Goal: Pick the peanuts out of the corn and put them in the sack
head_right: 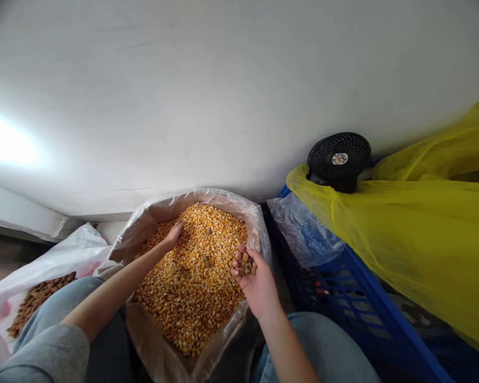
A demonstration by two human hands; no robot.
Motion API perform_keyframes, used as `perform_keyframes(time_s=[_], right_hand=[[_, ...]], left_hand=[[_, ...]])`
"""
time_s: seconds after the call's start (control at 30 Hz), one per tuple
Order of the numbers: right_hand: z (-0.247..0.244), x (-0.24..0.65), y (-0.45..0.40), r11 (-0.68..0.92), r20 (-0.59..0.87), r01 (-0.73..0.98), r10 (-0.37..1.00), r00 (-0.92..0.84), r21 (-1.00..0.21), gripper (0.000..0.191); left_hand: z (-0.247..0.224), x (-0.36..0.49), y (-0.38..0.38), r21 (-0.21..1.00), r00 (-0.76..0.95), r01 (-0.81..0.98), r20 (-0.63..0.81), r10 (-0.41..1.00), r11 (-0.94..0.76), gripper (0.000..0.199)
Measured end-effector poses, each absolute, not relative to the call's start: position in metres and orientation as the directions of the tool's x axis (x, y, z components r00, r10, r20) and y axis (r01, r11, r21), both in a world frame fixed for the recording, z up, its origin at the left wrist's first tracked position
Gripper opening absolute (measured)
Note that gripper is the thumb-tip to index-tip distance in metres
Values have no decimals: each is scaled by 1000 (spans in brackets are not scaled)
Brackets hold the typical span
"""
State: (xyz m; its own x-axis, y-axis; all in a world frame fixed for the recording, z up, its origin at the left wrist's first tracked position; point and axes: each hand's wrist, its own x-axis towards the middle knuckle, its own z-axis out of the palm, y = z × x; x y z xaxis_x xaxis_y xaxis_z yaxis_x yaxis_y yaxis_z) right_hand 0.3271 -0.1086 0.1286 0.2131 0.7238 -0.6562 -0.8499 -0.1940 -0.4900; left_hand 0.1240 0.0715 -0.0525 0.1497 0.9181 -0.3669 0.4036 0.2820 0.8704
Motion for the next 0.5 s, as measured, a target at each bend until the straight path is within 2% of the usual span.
perform_keyframes(time_s=[0.2,0.4,0.5], right_hand=[[125,327,-109,-213,-661,-860,730,175,-463,10],[124,326,-114,-232,-656,-855,739,155,-464,11],[127,325,-117,-215,-651,-857,740,170,-468,11]], left_hand=[[-37,133,50,891,221,407,-309,925,201,43],[-45,86,91,842,30,497,-259,965,210,35],[-57,84,96,832,37,511,-273,961,217,37]])
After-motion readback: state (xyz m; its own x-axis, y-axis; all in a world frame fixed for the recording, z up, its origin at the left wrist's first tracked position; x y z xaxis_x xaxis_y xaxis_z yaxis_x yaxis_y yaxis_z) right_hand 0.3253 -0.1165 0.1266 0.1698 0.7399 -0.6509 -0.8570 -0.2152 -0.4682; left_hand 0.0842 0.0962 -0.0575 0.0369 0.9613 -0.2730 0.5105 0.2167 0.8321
